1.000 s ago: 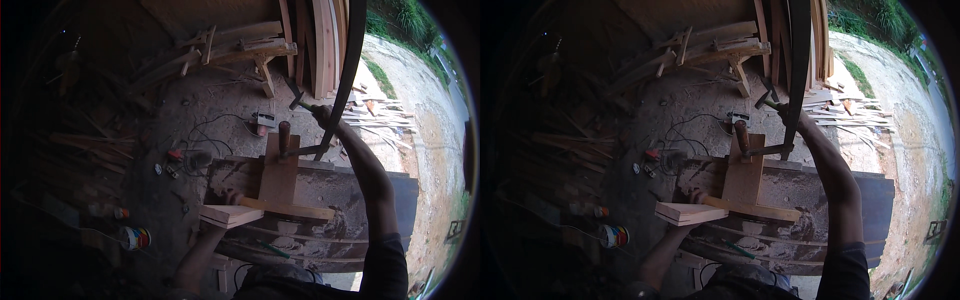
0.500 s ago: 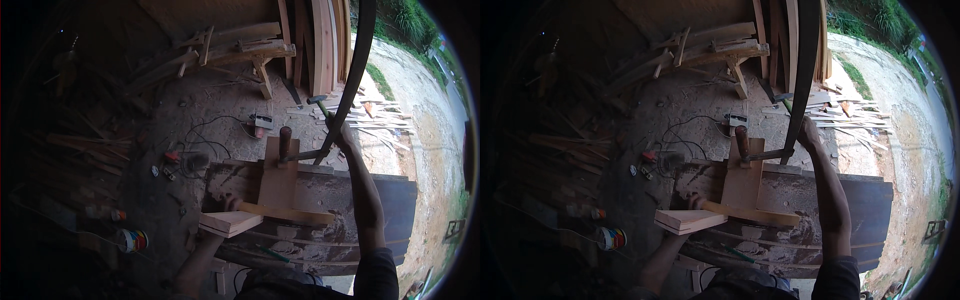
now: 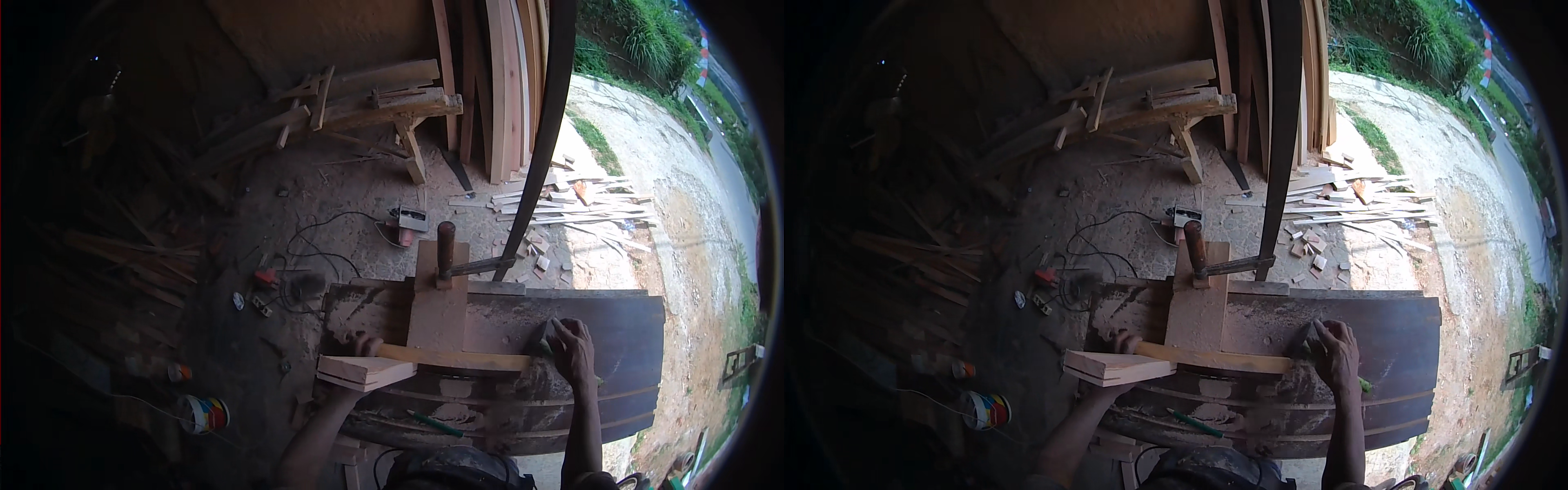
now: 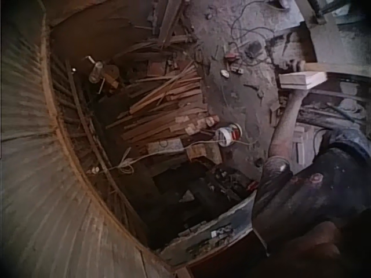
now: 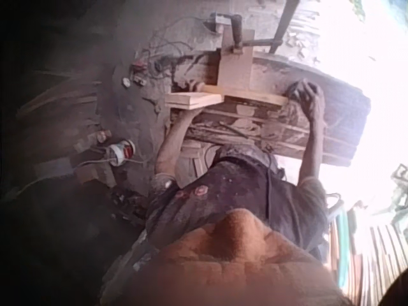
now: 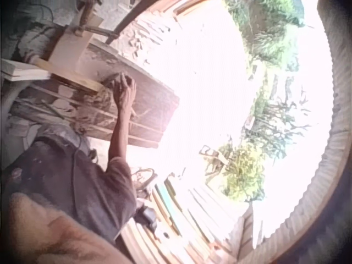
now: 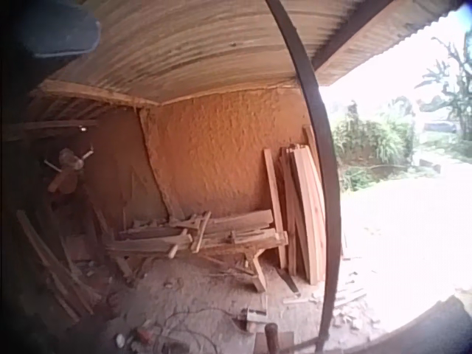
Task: The person processes pieces of wood by hand and using tools. They hold and inspect wooden boards, use a hand plane to smooth a wooden beam, and then use a pencil and square to mark a piece of wood placed in a clamp.
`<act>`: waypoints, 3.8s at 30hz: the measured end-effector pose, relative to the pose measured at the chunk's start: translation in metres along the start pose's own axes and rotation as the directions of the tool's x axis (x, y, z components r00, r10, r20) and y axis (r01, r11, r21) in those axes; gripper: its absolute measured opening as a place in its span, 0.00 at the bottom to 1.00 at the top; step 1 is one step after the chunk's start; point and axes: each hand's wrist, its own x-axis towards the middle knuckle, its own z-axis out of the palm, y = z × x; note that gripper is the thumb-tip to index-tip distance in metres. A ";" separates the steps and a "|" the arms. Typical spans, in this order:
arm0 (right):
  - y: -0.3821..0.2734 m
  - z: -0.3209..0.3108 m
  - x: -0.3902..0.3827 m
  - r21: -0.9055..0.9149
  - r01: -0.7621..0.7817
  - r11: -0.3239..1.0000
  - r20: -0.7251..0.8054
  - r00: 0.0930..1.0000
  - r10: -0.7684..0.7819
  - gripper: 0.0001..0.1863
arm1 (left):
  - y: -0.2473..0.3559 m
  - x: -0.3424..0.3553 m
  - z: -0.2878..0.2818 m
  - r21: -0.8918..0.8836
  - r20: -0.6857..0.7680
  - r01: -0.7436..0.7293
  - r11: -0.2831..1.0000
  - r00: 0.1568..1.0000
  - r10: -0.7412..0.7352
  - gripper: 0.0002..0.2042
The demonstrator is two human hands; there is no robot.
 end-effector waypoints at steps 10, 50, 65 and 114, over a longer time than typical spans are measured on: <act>-0.231 0.052 0.200 0.877 0.144 0.459 -0.223 0.967 0.121 0.23 | 0.017 0.012 -0.014 0.083 -0.062 -0.078 0.993 0.995 0.084 0.33; 0.027 -0.012 -0.045 -0.035 -0.208 0.977 0.296 0.932 0.209 0.11 | 0.004 0.008 -0.007 0.006 0.024 -0.050 0.999 0.998 0.050 0.36; 0.035 0.027 0.251 0.180 0.149 0.972 0.256 0.947 -0.193 0.13 | 0.001 0.005 -0.005 0.041 0.022 -0.035 0.999 0.999 0.034 0.35; -0.012 0.077 0.286 0.009 0.404 0.915 0.427 0.826 -0.368 0.19 | -0.013 -0.002 0.010 0.041 -0.007 -0.060 0.997 0.998 0.061 0.34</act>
